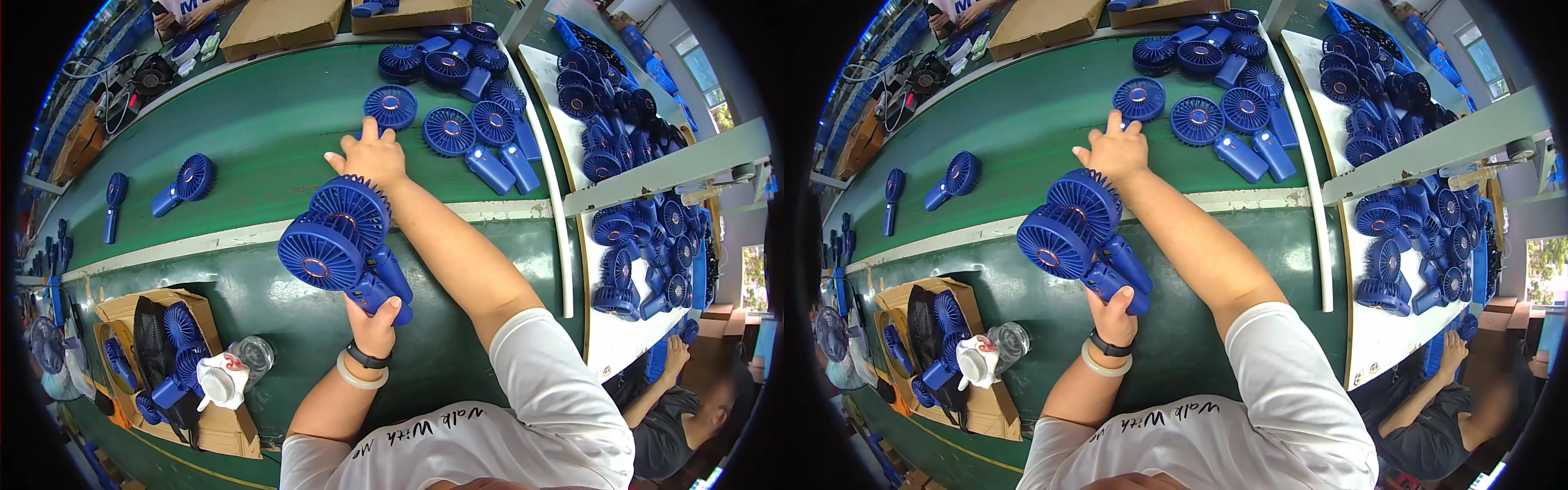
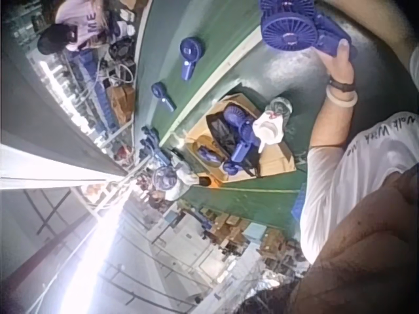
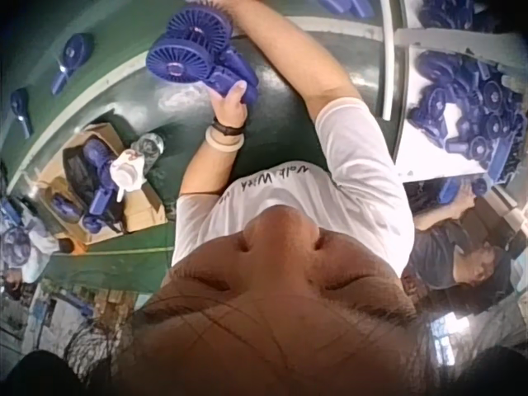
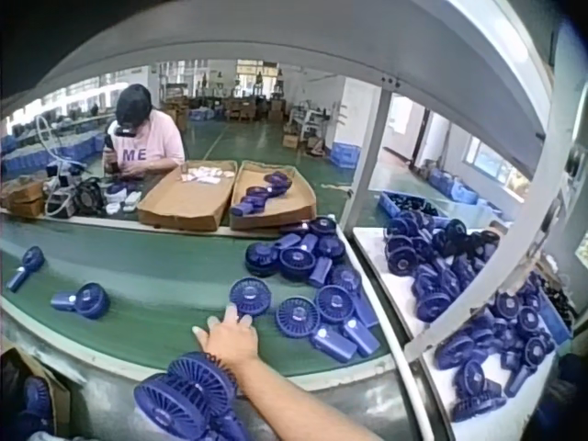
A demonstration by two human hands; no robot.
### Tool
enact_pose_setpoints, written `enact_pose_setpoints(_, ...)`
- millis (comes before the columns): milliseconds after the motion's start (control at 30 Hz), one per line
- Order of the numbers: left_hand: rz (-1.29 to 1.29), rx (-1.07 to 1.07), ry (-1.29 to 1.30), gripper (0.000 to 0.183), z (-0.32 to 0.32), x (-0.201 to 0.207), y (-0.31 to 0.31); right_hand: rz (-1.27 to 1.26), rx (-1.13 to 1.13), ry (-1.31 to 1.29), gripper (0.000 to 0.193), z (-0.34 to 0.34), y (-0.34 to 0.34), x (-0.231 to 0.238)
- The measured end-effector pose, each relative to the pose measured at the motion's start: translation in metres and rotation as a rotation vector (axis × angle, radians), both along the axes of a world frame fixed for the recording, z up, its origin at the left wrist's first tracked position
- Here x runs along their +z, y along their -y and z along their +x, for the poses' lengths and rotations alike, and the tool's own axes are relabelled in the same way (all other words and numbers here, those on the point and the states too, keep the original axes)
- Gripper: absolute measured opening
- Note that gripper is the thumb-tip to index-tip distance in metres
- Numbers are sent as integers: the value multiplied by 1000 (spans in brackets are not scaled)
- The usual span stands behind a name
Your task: The person assembles blue handheld fans on a green factory table. They pick up fan bodies and fan heads, snap them together, and occasionally wipe the units with a white cloth. The person handles the fans one at a time, inspecting them briefly before placing them on the table.
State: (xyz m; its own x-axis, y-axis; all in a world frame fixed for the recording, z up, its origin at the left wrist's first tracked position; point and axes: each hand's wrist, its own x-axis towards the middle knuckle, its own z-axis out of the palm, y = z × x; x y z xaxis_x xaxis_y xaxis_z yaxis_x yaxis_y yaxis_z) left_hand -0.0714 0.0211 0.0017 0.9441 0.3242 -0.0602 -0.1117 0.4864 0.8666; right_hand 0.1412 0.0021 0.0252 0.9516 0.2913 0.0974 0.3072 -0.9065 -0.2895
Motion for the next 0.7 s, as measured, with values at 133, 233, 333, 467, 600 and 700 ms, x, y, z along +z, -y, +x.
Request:
enact_pose_setpoints(133, -24, -19, 38, 70, -1, -1, -3, 183, -245, 89, 56, -2, 29, -6)
enact_pose_setpoints(233, -32, -6, 41, 70, -1, -4, -2, 361, -223, -19, 51, -25, 57, -11)
enact_pose_setpoints(333, -89, 8, 17, 70, 0, 2, -2, 1926, 43, -1152, 47, -51, 88, -7)
enact_pose_setpoints(467, -116, 44, 55, 70, 4, 6, -1, 2310, 304, -1395, 48, -104, 107, 8)
enact_pose_setpoints(600, -109, 15, 50, 69, 4, 6, 0, 2255, 438, -1396, 54, -121, 120, 12)
enact_pose_setpoints(700, -102, 26, 42, 70, 3, 6, 0, 2223, 422, -1316, 56, -122, 124, 8)
